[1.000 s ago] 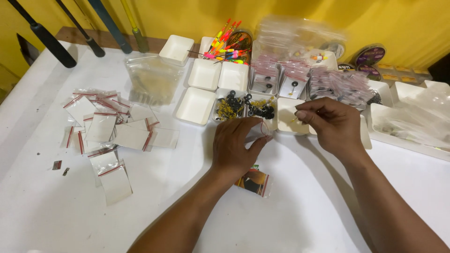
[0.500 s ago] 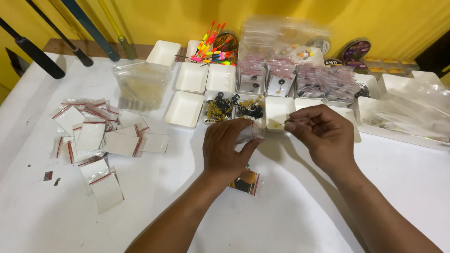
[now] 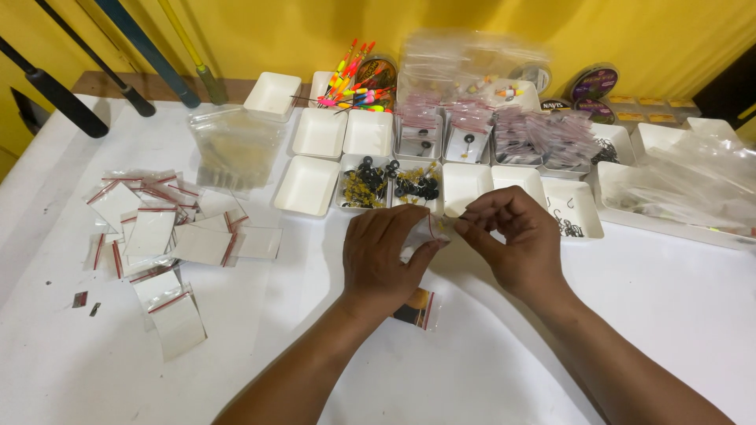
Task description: Picking up small fishing tackle components and placing them into small plastic bags for individual sale
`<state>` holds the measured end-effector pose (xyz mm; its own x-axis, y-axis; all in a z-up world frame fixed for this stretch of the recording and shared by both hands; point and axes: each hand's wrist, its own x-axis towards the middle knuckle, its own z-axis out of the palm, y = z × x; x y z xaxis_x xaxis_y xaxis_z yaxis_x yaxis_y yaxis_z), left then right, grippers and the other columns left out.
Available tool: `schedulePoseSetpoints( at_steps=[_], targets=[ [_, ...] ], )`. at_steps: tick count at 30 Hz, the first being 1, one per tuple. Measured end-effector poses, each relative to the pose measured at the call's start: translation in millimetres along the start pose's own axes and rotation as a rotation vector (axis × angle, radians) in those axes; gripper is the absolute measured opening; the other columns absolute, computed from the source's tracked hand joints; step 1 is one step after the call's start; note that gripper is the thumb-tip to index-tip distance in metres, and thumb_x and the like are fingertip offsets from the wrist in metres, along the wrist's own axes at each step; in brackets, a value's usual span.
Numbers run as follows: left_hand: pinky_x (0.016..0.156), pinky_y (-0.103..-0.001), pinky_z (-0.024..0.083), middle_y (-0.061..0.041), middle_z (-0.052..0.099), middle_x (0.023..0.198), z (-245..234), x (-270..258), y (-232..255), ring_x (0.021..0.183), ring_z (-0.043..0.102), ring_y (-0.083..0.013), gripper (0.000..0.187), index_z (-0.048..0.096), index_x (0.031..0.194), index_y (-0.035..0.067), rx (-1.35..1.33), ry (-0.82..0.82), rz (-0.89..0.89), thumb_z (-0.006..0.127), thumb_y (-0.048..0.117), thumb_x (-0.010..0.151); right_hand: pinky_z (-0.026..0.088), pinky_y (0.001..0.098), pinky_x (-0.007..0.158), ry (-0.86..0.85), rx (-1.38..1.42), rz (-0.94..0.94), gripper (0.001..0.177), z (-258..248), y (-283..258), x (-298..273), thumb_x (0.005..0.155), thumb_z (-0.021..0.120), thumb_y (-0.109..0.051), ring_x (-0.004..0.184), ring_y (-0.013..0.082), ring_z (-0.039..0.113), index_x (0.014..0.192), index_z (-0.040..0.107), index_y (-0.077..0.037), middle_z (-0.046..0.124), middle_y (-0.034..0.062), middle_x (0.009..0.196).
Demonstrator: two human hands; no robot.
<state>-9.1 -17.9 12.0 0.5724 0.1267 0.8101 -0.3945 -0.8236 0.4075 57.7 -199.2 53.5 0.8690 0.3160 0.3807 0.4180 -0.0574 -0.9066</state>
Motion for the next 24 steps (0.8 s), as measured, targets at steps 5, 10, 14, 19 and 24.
schedulePoseSetpoints(
  at_steps=[5, 10, 14, 19, 24],
  targets=[
    [0.084, -0.039, 0.051, -0.003, 0.068, 0.104, -3.8, 1.8, 7.1, 0.095, 0.068, -0.025, 0.036, 0.068, 0.12, 0.015, -0.004, -0.016, 0.008, 0.08, 0.03, 0.089, 0.055, 0.0297, 0.067, -0.044, -0.08, -0.017, 0.02, 5.9, -11.6, -4.1, 0.083, 0.081, 0.008, 0.069, 0.0169, 0.068, 0.097, 0.07, -0.001, 0.073, 0.0114, 0.078],
    [0.08, -0.04, 0.052, -0.004, 0.068, 0.101, -3.9, 0.9, 9.1, 0.092, 0.068, -0.0258, 0.033, 0.069, 0.115, 0.013, 0.002, -0.048, -0.012, 0.079, 0.027, 0.087, 0.058, 0.0301, 0.063, -0.105, -0.213, -0.099, 0.012, 11.3, -24.6, -6.9, 0.087, 0.078, 0.004, 0.065, 0.019, 0.074, 0.096, 0.073, -0.003, 0.076, 0.0109, 0.073],
    [0.079, -0.039, 0.053, -0.004, 0.068, 0.101, -1.3, -0.3, 6.1, 0.092, 0.069, -0.0268, 0.035, 0.069, 0.115, 0.015, 0.022, -0.021, -0.014, 0.08, 0.029, 0.085, 0.059, 0.0342, 0.061, -0.15, -0.213, -0.126, 0.012, 14.6, -37.1, -5.9, 0.09, 0.072, 0.004, 0.063, 0.0223, 0.074, 0.101, 0.071, -0.002, 0.075, 0.0122, 0.072],
    [0.078, -0.039, 0.054, -0.005, 0.066, 0.095, -3.1, 1.9, 7.3, 0.089, 0.068, -0.0289, 0.035, 0.069, 0.114, 0.013, 0.0, -0.006, -0.054, 0.08, 0.026, 0.083, 0.055, 0.0316, 0.063, -0.08, -0.198, -0.169, 0.015, 7.9, -28.0, -6.2, 0.093, 0.07, 0.003, 0.064, 0.0181, 0.065, 0.106, 0.07, -0.004, 0.074, 0.0109, 0.077],
    [0.077, -0.04, 0.055, -0.006, 0.064, 0.088, -0.5, -1.2, 5.5, 0.084, 0.068, -0.0298, 0.036, 0.069, 0.114, 0.012, -0.022, 0.003, -0.063, 0.08, 0.025, 0.082, 0.053, 0.0403, 0.071, -0.126, -0.247, -0.056, 0.05, 10.2, -31.6, -6.3, 0.079, 0.086, -0.009, 0.08, 0.0273, 0.061, 0.121, 0.06, 0.0, 0.069, 0.0178, 0.095]
  ],
)
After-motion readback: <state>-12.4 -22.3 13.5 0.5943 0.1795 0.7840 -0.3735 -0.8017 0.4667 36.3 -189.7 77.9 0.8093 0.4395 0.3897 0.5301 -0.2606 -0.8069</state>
